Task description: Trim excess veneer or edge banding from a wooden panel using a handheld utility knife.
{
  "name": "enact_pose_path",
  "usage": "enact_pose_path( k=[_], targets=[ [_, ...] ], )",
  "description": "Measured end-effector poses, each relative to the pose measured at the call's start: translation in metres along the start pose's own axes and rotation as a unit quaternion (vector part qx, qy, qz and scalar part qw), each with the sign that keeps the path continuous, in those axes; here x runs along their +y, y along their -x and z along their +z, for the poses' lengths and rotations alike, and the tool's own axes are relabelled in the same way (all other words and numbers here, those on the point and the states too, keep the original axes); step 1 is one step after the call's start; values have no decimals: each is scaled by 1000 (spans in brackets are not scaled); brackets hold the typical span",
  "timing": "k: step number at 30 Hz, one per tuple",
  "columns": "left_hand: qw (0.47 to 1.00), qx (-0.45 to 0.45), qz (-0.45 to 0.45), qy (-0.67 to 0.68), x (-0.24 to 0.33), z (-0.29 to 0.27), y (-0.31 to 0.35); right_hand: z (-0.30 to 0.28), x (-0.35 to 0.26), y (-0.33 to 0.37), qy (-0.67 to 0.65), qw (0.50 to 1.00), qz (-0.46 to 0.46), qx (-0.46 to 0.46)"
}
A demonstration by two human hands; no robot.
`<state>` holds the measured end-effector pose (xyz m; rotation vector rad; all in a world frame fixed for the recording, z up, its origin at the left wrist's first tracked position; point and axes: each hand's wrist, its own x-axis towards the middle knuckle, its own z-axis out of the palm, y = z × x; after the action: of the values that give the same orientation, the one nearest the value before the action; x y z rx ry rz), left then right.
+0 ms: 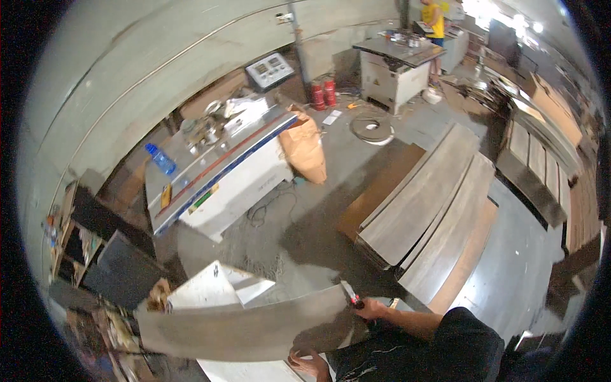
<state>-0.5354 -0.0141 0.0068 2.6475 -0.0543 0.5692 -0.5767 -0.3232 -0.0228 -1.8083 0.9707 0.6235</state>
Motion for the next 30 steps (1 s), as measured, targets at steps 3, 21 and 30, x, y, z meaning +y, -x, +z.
enact_pose_path(
  k=[3, 21, 30],
  targets=[
    [864, -76, -354, 350, -42, 36, 84, 2, 21, 50, 58, 983, -156, -81],
    [761, -282, -465, 352, -31, -24, 234, 61, -24, 40, 217, 928, -300, 47],
    [741, -158, -528, 382, -27, -103, 363, 69, 138, 128, 128, 923, -350, -96]
  ],
)
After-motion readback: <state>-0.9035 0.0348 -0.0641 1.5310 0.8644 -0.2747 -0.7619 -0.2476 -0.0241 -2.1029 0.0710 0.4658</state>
